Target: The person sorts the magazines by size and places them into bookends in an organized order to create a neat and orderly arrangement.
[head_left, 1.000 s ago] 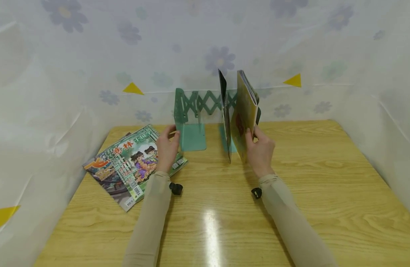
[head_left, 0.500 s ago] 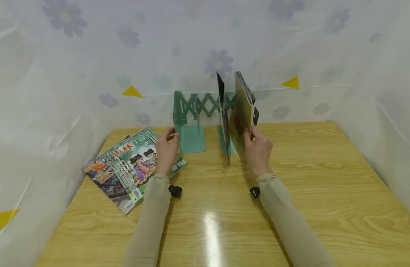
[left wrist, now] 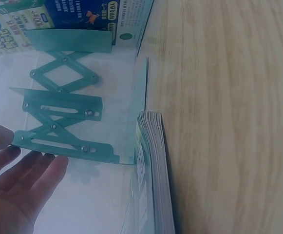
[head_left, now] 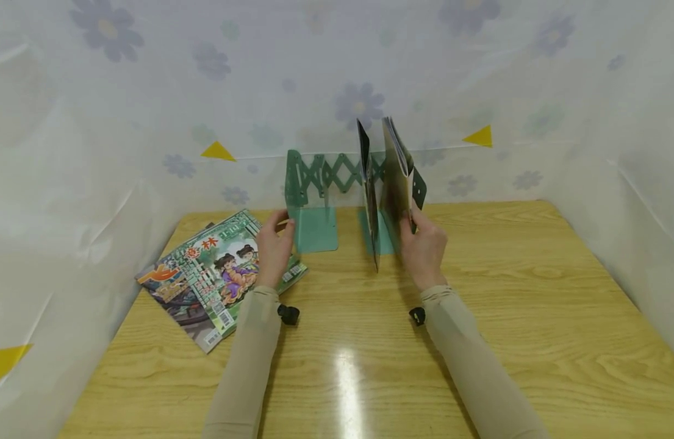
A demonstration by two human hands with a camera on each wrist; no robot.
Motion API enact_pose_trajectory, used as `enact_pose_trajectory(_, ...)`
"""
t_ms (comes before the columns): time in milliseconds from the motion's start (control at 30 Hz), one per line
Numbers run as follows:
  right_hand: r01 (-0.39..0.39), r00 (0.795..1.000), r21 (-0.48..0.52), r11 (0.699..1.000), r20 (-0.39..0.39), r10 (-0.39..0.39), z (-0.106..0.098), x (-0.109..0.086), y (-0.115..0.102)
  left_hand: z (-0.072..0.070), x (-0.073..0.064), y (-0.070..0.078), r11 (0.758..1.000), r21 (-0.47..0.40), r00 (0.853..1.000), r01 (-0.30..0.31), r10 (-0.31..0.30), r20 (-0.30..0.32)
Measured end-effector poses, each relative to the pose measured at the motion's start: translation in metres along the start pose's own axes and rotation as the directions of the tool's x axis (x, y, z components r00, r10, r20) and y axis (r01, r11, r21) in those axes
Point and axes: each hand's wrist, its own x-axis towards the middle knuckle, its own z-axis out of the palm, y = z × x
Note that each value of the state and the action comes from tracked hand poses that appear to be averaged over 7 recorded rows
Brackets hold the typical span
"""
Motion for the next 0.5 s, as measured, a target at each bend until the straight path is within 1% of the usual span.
enact_pose_trajectory(267, 0.021, 1.000, 0.003, 1.000, 0.021, -0.021, 0.007, 0.000, -0.003, 0.000, -0.002, 0.002, 1.000, -0.012, 1.000, 0.018, -0.018, 0.005)
enact_pose_trajectory(500, -0.008, 0.999, -0.030, 1.000, 0.053, 0.009, 0.012, 0.001, -0.009, -0.001, -0.001, 0.001, 0.999, -0.020, 1.000, 0.028, -0.027, 0.008)
